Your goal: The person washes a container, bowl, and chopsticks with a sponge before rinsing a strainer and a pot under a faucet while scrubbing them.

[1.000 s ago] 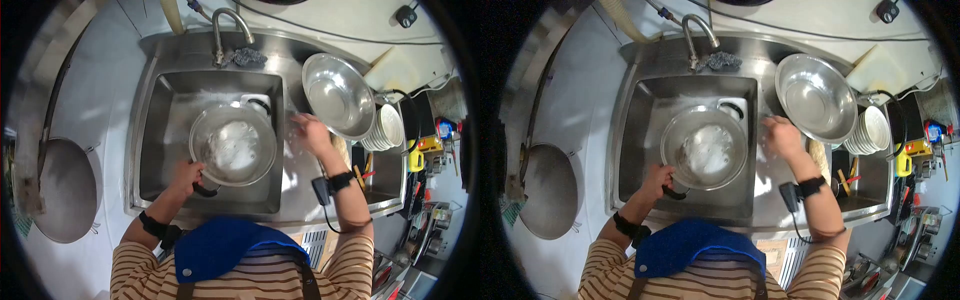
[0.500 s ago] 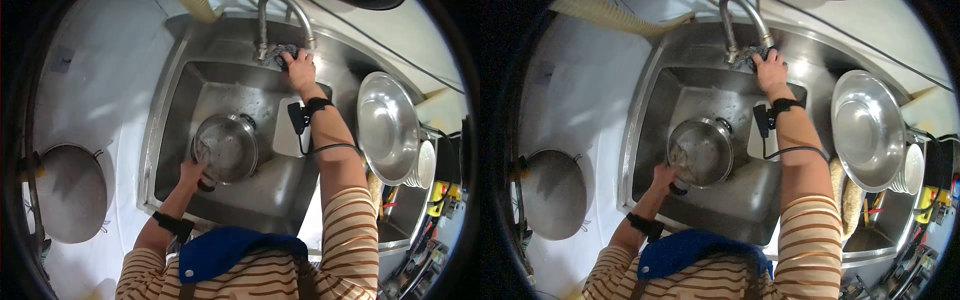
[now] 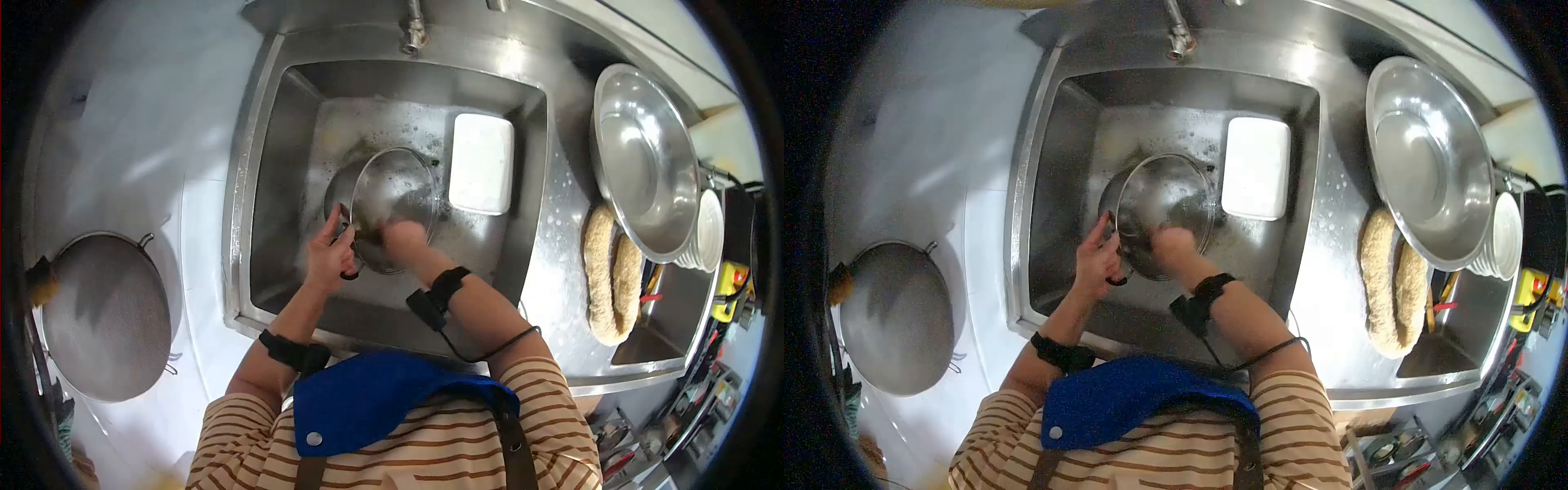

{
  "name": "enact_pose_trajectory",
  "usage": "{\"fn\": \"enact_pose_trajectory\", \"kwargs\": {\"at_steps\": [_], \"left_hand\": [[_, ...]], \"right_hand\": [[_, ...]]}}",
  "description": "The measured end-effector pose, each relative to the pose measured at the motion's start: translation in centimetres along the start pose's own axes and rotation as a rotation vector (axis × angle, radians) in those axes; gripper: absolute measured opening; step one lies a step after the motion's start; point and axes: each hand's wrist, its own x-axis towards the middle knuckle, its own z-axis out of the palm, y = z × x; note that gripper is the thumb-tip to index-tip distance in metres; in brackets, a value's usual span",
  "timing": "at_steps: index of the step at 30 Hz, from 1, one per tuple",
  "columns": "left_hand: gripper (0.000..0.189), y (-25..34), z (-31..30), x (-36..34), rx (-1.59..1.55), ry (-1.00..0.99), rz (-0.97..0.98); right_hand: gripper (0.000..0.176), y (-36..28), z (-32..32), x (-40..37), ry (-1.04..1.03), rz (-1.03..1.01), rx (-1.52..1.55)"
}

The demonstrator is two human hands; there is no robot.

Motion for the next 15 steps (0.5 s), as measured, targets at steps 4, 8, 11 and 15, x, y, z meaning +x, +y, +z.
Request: {"fn": "enact_pose_trajectory", "kwargs": {"at_steps": [4,8,11,15], "left_hand": [[0.055,0.4,0.0,-0.6,0.099,0.021,-0.046],[0.051,1.7,0.2,-0.5,0.194,0.033,-0.081],[0.05,2.4,-0.8,0.5,0.111,0.038,-0.145],[0.048,2.6,-2.5,2.0,0.043,0.083,-0.177]], "right_hand": [[0.017,-1.5,4.6,0.8,-0.173,-0.229,-0.027],[0.02,1.0,7.7,2.7,-0.165,0.038,-0.041],[0.022,2.6,7.2,6.5,0.075,0.231,0.256],[0.031,-0.1,6.8,13.6,0.535,0.459,0.844]]}}
